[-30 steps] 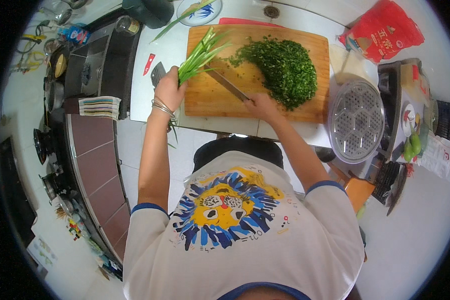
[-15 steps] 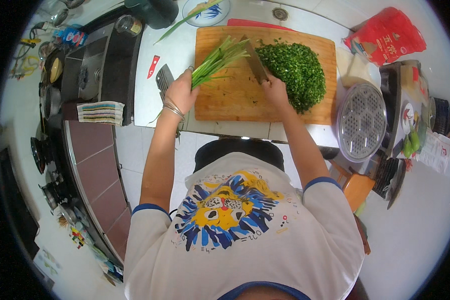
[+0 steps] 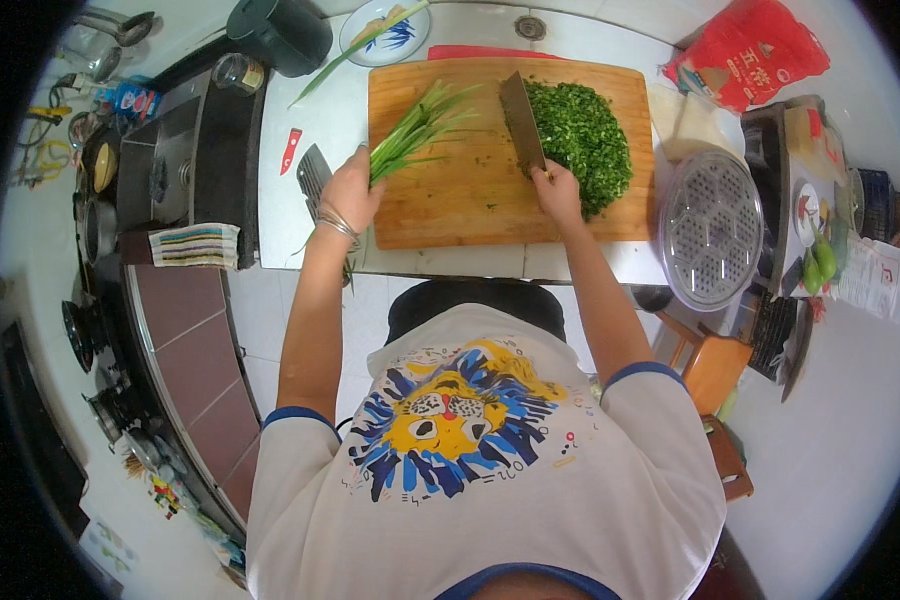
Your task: The person chops green onions on a wooden cutting board using a cleaver. They repeatedly gather the chopped pieces into a pile and continue chopping more green onions from a bundle held in the left hand.
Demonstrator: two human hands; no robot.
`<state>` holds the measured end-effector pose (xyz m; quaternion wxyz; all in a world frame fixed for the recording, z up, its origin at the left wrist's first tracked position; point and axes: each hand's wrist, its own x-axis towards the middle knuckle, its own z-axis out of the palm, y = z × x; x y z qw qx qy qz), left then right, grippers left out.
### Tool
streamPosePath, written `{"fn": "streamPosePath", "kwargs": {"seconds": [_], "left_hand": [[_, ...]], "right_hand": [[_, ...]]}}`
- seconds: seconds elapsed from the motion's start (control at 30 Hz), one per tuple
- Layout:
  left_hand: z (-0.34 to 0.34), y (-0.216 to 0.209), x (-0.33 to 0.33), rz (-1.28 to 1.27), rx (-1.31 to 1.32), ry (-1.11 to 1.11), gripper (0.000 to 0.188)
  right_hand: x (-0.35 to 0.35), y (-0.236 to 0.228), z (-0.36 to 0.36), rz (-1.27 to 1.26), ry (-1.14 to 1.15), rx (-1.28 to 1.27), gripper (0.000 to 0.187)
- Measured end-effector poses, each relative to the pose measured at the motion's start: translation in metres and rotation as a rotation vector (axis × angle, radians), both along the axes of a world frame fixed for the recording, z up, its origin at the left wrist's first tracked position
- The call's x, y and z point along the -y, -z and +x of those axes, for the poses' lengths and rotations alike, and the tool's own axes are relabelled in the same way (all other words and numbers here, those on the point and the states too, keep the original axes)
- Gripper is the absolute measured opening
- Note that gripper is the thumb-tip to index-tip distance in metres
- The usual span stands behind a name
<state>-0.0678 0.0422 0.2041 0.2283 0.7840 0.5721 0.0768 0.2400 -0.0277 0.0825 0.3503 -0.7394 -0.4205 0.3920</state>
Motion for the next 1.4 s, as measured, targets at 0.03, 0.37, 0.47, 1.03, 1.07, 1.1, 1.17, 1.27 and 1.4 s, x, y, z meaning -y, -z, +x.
{"fn": "streamPosePath", "kwargs": {"seconds": [0.03, 0.37, 0.47, 1.03, 1.07, 1.1, 1.17, 1.27, 1.4], "left_hand": [[0.0, -0.001, 0.0, 0.004, 0.0, -0.008, 0.026], [0.013, -0.014, 0.004, 0.032, 0.018, -0.052, 0.021], [0.021, -0.019, 0.004, 0.067, 0.054, -0.02, 0.022], [0.053, 0.14, -0.018, -0.199, -0.31, -0.066, 0.03], [0.054, 0.163, -0.016, -0.247, -0.346, -0.083, 0.032], [0.055, 0.178, -0.01, -0.182, -0.323, -0.08, 0.036], [0.058, 0.2, 0.003, -0.053, -0.273, -0.072, 0.043], [0.072, 0.145, 0.014, -0.148, -0.275, -0.086, 0.068], [0.056, 0.133, 0.027, -0.073, -0.246, -0.102, 0.097]], "right_hand": [[0.004, 0.0, 0.004, -0.033, 0.011, -0.103, 0.025], [0.057, -0.054, 0.037, 0.017, 0.074, -0.501, 0.016], [0.067, -0.051, 0.045, 0.009, 0.095, -0.593, 0.016], [0.084, -0.062, 0.016, -0.017, 0.035, -0.317, 0.014], [0.085, -0.06, 0.011, -0.02, 0.029, -0.295, 0.014], [0.087, -0.066, 0.005, -0.063, 0.037, -0.24, 0.017], [0.087, -0.063, -0.005, -0.06, 0.005, -0.101, 0.018], [0.087, -0.043, -0.01, -0.046, -0.079, 0.101, 0.021], [0.071, -0.068, -0.04, 0.005, -0.215, 0.207, 0.021]]}}
